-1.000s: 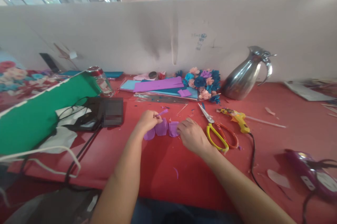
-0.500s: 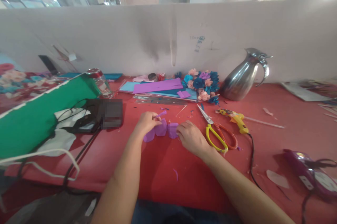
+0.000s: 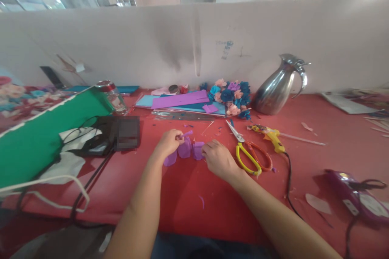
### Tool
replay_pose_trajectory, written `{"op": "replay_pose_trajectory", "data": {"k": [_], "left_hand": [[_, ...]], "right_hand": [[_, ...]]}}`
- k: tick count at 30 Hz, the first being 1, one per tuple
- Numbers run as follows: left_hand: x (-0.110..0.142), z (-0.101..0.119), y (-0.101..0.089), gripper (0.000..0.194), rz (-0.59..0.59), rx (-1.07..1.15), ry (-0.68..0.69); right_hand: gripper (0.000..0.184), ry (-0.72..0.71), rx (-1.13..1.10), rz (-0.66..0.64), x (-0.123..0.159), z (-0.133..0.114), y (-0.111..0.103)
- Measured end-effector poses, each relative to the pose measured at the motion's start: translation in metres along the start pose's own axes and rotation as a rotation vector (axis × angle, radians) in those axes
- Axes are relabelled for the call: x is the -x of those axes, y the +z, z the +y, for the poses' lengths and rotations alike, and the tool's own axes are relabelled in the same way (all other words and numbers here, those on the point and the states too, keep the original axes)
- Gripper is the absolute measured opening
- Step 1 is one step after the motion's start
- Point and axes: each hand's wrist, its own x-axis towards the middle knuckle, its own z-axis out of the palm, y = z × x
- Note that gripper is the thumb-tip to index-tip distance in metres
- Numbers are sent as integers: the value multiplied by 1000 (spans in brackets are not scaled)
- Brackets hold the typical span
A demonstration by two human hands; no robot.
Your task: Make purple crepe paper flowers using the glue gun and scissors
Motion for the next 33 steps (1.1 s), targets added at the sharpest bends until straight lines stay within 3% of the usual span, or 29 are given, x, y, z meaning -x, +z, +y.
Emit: {"op": "replay_pose_trajectory", "data": {"k": [7, 13, 17, 27, 33], "left_hand": [[2, 2, -2, 9, 100, 136, -14], [2, 1, -2, 6, 60, 120, -19], [0, -2, 1, 10, 43, 128, 58], [-2, -4, 7, 13, -40, -45, 117], [-1, -3, 4, 17, -7, -51, 93]], "right_hand": [[18, -8, -16, 1, 0, 0, -1], [17, -12, -4, 12, 0, 0, -1], [17, -8, -18, 7, 0, 0, -2], [17, 3, -28, 2, 0, -1, -2], [15, 3, -14, 12, 1, -2, -2]]}}
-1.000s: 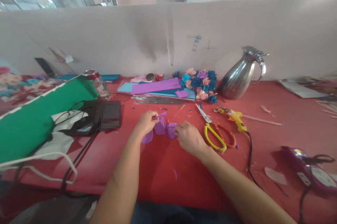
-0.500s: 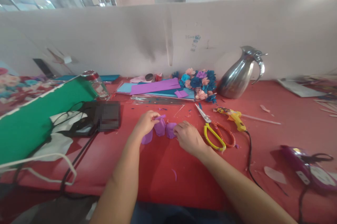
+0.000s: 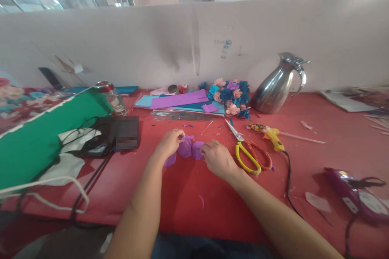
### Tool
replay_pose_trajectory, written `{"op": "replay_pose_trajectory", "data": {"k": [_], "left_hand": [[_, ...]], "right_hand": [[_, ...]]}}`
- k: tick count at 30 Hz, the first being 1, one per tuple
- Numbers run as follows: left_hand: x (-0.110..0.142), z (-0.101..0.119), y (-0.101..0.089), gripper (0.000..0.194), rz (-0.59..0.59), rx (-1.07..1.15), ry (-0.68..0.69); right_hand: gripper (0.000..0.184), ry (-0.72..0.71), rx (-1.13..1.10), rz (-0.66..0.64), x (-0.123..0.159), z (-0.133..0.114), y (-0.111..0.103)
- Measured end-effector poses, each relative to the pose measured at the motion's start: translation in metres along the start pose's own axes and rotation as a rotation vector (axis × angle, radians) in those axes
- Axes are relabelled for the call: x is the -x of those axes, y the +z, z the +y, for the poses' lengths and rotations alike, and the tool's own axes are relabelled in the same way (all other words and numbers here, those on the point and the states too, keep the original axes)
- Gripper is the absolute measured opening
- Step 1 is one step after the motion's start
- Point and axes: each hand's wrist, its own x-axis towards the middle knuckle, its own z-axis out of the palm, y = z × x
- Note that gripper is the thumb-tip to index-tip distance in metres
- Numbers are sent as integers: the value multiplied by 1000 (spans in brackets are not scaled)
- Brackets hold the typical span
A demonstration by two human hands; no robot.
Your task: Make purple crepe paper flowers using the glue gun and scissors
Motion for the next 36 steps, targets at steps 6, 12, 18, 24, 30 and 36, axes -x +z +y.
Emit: {"op": "replay_pose_trajectory", "data": {"k": [6, 12, 18, 24, 30, 36], "left_hand": [[2, 5, -6, 14, 100, 26, -71], [-2, 3, -6, 18, 226, 29, -173], [-6, -1, 3, 8, 116, 104, -114], [-4, 4, 2, 14, 40, 139, -30], [-5, 4, 2, 11, 129, 140, -41], [-2, 16, -5, 9, 344, 324, -52]], "right_hand": [[15, -2, 11, -8, 0, -1, 1], [16, 0, 17, -2, -1, 2, 3], [16, 12, 13, -8, -1, 1, 2], [16, 16, 5, -20, -1, 0, 1], [17, 10, -4, -2, -1, 0, 0], [18, 8, -99, 51, 0, 3, 3]]}}
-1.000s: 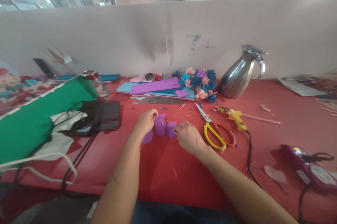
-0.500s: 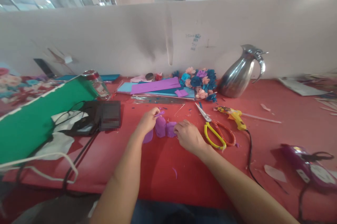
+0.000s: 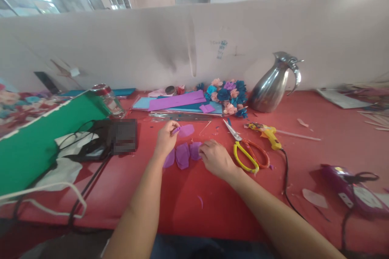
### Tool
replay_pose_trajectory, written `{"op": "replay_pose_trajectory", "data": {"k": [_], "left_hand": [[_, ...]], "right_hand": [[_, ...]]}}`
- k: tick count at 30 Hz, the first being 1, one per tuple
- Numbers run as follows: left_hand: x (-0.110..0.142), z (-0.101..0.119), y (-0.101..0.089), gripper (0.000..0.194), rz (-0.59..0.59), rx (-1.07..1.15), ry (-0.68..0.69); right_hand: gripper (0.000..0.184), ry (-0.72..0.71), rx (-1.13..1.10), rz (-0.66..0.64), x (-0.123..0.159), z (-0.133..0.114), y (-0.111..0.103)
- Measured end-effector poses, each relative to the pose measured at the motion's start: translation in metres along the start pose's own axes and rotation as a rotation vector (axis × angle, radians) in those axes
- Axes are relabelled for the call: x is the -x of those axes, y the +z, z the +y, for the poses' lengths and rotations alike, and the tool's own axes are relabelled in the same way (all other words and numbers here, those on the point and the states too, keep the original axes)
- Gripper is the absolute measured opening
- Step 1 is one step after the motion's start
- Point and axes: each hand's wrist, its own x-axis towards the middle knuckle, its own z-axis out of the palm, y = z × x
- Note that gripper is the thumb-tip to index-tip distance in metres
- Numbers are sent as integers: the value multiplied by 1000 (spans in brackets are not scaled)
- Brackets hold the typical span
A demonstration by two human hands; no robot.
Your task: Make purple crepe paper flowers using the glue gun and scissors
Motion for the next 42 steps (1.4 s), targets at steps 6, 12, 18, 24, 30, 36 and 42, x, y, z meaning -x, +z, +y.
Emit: {"op": "replay_pose_trajectory", "data": {"k": [6, 12, 18, 24, 30, 36, 42], "left_hand": [[10, 28, 7, 19, -5, 181, -35], [20, 47, 26, 26, -84, 309, -43], [14, 59, 33, 39, -169, 394, -98], [-4, 72, 40, 26, -361, 316, -104], [-13, 60, 48, 22, -159, 305, -90], [-19, 32, 45, 19, -27, 397, -421], [-22, 24, 45, 24, -77, 513, -484]], "right_hand": [[26, 294, -736, 217, -8, -2, -1], [36, 418, -1471, 244, -15, 2, -9], [23, 405, -1404, 348, -17, 20, -16], [14, 347, -1137, 271, -21, 33, -19], [19, 469, -499, 439, -4, 80, -53], [40, 1031, 87, 232, 32, 141, -78], [45, 1124, 39, 189, 41, 167, -65]]}}
